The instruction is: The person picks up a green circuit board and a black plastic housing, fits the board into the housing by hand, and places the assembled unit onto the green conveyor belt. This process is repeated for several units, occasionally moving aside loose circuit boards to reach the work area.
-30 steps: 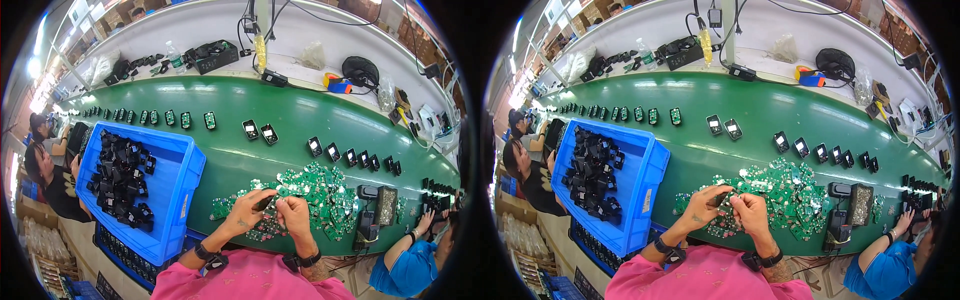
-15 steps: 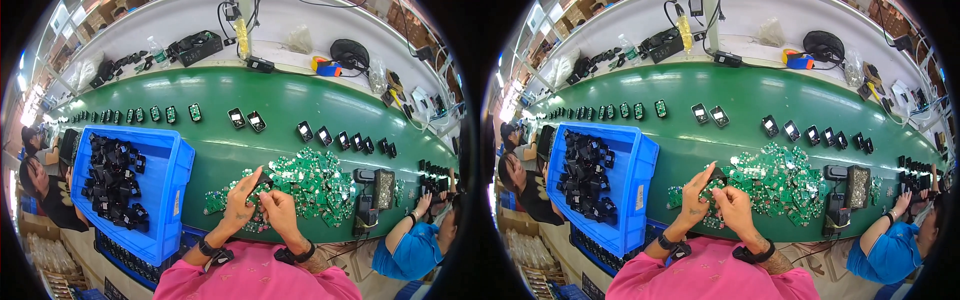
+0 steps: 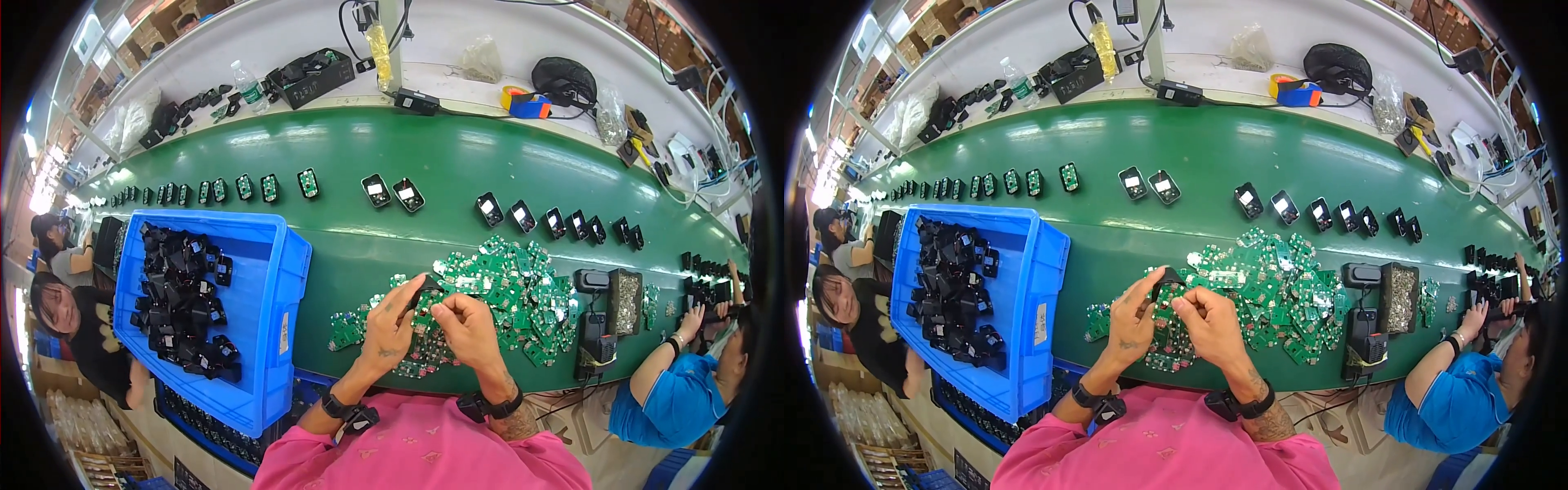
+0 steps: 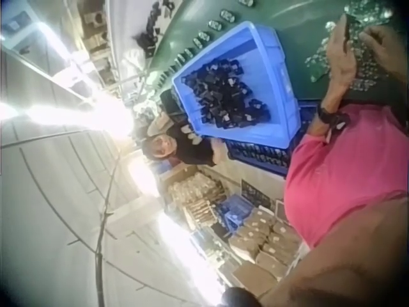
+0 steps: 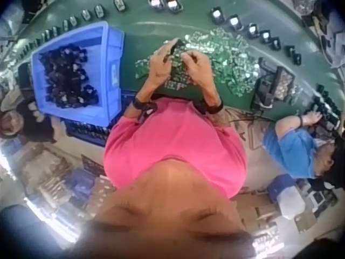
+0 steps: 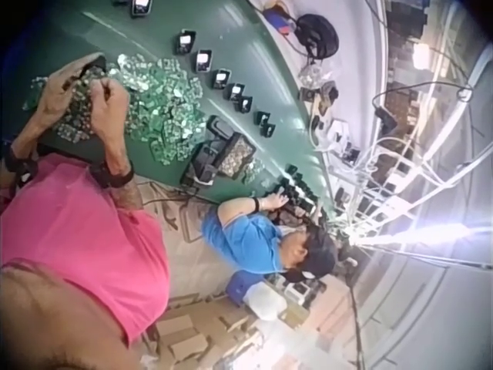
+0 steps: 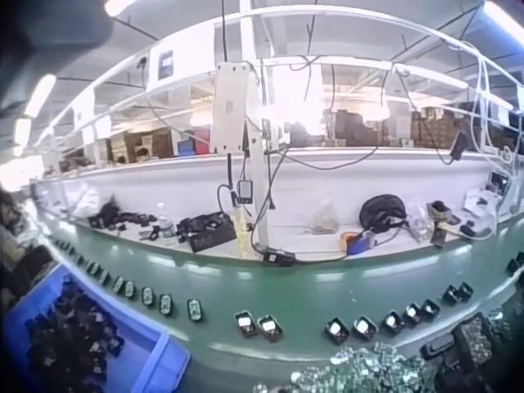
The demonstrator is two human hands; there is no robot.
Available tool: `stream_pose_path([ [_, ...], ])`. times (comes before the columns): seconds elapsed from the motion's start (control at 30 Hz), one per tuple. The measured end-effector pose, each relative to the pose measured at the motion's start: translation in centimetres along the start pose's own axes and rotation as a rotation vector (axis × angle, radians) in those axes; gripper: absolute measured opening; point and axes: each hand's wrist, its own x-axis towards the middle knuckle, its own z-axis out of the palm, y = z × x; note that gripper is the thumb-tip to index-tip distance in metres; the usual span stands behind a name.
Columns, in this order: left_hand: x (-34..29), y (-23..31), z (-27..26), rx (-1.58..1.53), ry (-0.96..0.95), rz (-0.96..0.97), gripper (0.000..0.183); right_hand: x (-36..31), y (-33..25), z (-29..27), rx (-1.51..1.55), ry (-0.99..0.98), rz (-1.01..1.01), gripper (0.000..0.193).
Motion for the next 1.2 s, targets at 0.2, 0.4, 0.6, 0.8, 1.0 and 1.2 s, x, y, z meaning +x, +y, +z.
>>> stream_pose_path([
  [0.2,0.6,0.1,-1.2,-0.018,-0.205,-0.181,0.06,0.3,0.2,-0.9,-0.047,-0.11,0.026,0.022],
  [0.4,0.2,-0.2,-0.4,0.008,-0.114,-0.069,0.059,0.4,0.3,-0.6,-0.214,-0.063,-0.086,0.02],
  [0.6,0.4,-0.8,-1.0,-0.119,-0.16,-0.079,0.054,0.8,0.7,-0.8,-0.069,0.015,-0.016,0.019],
  [0.8,0.3,-0.3,-1.0,-0.347,-0.245,-0.323,0.048,0.8,0.7,-0.2,-0.201,0.119,-0.117,0.022],
  [1.0,0.5,-0.2,-0.7,-0.446,-0.245,-0.4,0.044,1.0,1.6,0.1,-0.308,0.204,-0.197,0.024],
  [1.2,1.0,-0.4,-1.0,-0.461,-0.317,-0.451,0.042,1.1,0.7,-0.1,-0.315,0.042,-0.202,0.042],
])
